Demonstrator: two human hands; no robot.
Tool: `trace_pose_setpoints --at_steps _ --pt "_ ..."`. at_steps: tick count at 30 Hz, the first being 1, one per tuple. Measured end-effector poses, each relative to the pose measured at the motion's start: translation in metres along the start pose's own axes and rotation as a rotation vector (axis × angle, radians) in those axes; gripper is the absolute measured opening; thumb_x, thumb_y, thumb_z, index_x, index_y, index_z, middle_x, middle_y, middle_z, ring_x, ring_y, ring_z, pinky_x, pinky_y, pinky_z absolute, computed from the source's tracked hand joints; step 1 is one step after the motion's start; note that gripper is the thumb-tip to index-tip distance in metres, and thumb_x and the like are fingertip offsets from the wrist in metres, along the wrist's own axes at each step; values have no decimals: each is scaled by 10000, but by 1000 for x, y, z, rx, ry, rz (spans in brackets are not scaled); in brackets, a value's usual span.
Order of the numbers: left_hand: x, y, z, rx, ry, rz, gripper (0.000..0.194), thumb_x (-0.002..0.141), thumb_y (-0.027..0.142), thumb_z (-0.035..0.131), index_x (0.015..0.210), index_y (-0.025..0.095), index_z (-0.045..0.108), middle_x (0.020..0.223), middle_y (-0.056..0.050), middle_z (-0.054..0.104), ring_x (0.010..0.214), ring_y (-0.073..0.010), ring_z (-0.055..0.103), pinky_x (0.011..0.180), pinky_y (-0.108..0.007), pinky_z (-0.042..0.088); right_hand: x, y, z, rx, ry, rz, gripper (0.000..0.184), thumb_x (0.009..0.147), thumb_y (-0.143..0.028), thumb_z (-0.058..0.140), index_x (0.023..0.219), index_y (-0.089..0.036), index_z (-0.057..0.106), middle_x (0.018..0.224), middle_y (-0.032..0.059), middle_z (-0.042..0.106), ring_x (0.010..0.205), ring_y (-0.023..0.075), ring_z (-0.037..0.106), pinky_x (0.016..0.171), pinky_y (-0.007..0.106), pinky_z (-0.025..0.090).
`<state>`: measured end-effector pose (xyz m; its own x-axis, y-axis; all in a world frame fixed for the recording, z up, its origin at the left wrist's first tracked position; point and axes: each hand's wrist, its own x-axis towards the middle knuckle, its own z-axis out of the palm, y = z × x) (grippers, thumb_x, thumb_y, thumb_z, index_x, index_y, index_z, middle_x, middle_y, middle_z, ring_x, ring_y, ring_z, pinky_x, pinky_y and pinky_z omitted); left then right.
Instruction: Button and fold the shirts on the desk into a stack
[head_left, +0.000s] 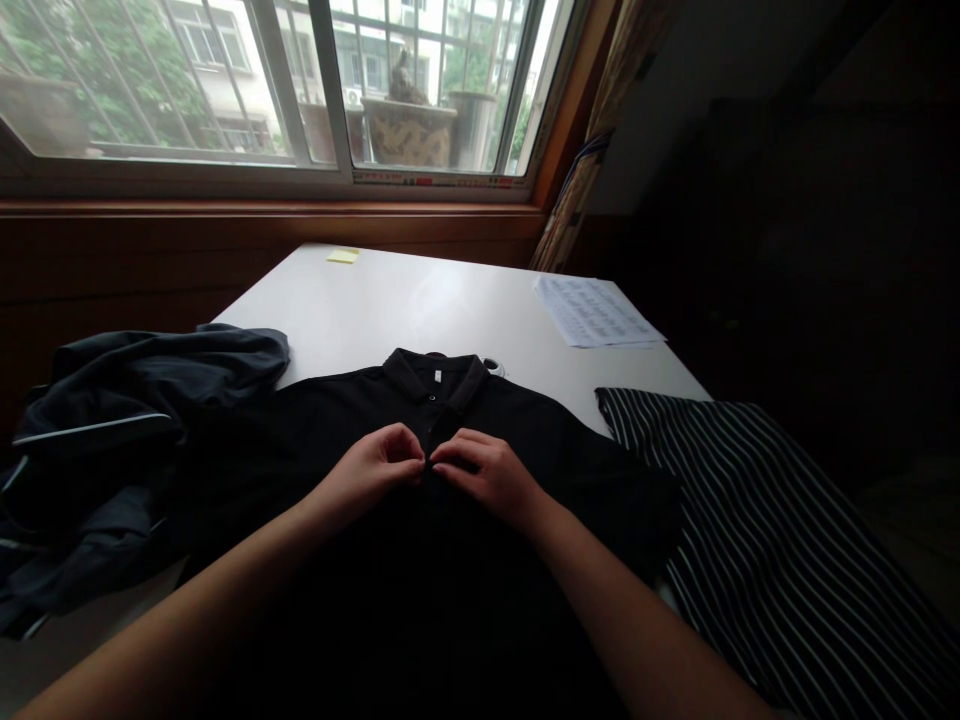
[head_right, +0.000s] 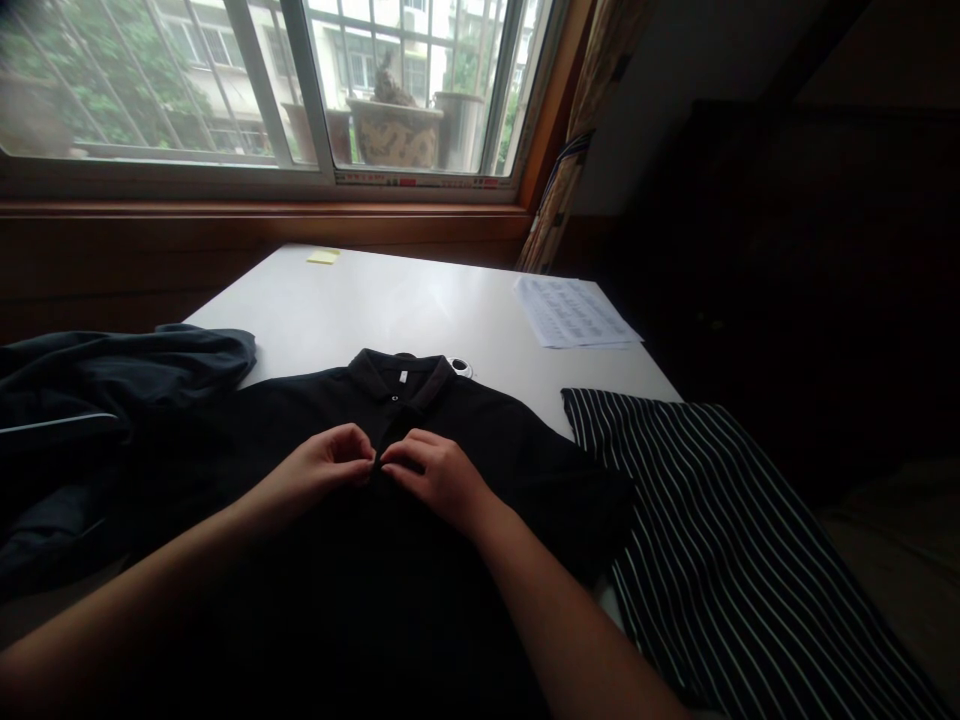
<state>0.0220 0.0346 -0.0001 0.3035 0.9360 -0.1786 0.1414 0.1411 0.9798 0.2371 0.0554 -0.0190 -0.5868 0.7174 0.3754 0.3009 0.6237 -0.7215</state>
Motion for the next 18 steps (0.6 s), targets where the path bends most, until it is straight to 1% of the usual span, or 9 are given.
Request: trace_pose_setpoints --at_steps 7,11,15,18 --pt "0 -1 -1 12 -10 9 212 749 325 726 840 171 613 773 18 630 721 -147 613 693 -268 470 1 1 -1 1 -15 -8 98 926 -248 648 1003 -219 701 932 35 662 849 162 640 798 283 513" --pt "0 0 -1 51 -18 12 213 767 335 717 853 170 613 759 14 633 717 -151 609 674 -260 456 0 1 -1 -6 -35 -11 96 930 -254 643 1008 -219 689 933 34 652 844 158 635 788 277 511" --pt "-1 0 -1 103 -27 30 226 813 375 683 884 173 613 772 6 647 740 -167 624 711 -281 468 0 2 -1 -20 -53 -22 96 928 -234 645 1014 -211 682 929 33 639 835 154 626 771 269 501" --pt "-1 -1 -2 161 -27 41 250 805 392 700 891 173 617 796 1 652 753 -168 618 707 -278 459 1 1 -1 -38 -64 -23 94 931 -228 636 1012 -212 682 928 33 637 834 155 622 772 272 500"
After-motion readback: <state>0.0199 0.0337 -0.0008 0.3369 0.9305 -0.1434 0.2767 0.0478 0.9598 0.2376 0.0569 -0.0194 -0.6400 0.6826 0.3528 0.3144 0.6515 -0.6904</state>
